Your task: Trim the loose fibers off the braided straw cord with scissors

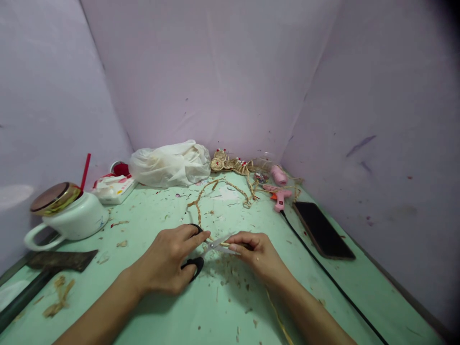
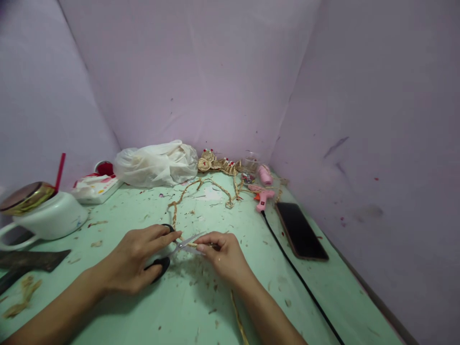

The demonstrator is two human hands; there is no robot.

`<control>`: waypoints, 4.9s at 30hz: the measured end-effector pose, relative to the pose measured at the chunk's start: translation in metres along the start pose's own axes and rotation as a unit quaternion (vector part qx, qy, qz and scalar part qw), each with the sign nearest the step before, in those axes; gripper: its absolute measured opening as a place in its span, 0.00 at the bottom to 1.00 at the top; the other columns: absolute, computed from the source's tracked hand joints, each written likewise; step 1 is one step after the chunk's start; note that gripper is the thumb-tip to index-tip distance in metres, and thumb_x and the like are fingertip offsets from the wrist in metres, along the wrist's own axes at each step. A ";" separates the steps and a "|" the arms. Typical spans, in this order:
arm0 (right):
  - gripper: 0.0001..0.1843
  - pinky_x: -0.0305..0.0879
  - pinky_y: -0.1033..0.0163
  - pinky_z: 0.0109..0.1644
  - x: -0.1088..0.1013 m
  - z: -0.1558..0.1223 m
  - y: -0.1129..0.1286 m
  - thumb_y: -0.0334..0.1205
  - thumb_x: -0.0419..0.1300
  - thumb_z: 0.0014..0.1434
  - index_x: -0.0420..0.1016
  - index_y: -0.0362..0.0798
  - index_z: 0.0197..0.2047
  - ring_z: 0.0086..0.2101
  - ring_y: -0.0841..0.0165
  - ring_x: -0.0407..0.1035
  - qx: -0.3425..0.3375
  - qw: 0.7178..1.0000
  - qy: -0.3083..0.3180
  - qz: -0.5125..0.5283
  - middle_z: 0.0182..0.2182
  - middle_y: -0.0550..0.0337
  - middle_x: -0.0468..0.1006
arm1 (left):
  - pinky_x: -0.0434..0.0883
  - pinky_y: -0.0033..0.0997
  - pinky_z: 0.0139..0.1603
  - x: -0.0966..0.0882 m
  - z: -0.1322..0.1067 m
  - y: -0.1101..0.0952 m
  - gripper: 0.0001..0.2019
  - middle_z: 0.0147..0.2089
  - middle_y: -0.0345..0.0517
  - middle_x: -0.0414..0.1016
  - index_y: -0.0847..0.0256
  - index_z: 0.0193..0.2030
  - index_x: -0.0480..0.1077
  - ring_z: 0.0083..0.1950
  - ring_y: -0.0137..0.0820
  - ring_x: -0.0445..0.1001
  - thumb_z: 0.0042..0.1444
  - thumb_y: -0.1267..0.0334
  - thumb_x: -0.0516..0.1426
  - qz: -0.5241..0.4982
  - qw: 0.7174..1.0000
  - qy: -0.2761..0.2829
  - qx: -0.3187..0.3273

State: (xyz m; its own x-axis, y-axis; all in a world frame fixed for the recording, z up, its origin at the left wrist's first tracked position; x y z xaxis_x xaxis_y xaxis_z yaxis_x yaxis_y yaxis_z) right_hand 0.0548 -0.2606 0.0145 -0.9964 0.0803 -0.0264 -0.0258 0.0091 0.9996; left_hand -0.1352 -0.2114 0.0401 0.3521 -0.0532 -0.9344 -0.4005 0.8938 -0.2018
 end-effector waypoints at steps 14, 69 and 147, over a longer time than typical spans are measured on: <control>0.04 0.58 0.66 0.27 0.002 -0.003 0.006 0.35 0.62 0.41 0.78 0.45 0.23 0.23 0.70 0.65 0.001 0.998 -0.032 -0.060 0.21 0.59 0.76 | 0.66 0.35 0.36 -0.002 0.000 -0.001 0.27 0.41 0.52 0.69 0.60 0.54 0.61 0.39 0.38 0.69 0.42 0.71 0.50 -0.017 0.999 0.037 -0.010; 0.11 0.55 0.70 0.22 0.009 -0.006 -0.003 0.41 0.60 0.47 0.64 0.45 0.30 0.18 0.76 0.63 0.126 0.966 0.041 0.221 0.22 0.59 0.75 | 0.58 0.24 0.18 0.009 0.006 0.028 0.23 0.22 0.41 0.69 0.67 0.43 0.65 0.22 0.30 0.67 0.42 0.54 0.56 -0.392 0.800 -0.119 -0.438; 0.18 0.53 0.67 0.21 0.013 -0.007 -0.007 0.39 0.66 0.38 0.76 0.40 0.35 0.15 0.76 0.57 0.132 0.976 -0.029 0.170 0.14 0.61 0.72 | 0.62 0.25 0.28 0.016 0.008 -0.001 0.16 0.29 0.41 0.71 0.61 0.40 0.65 0.29 0.29 0.68 0.41 0.67 0.55 -0.369 0.875 -0.103 -0.297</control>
State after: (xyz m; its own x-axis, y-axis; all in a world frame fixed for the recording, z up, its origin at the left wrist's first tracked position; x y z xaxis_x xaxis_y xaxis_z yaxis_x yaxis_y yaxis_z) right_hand 0.0416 -0.2671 0.0076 -0.9377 0.1787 0.2978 0.3340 0.2284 0.9145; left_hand -0.1224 -0.2093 0.0272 0.8210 -0.3817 -0.4246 -0.3468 0.2575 -0.9019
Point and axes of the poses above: each hand's wrist, its own z-axis towards the middle knuckle, its own x-axis out of the palm, y = z × x, the point moved 2 cm from there along z, towards the middle knuckle
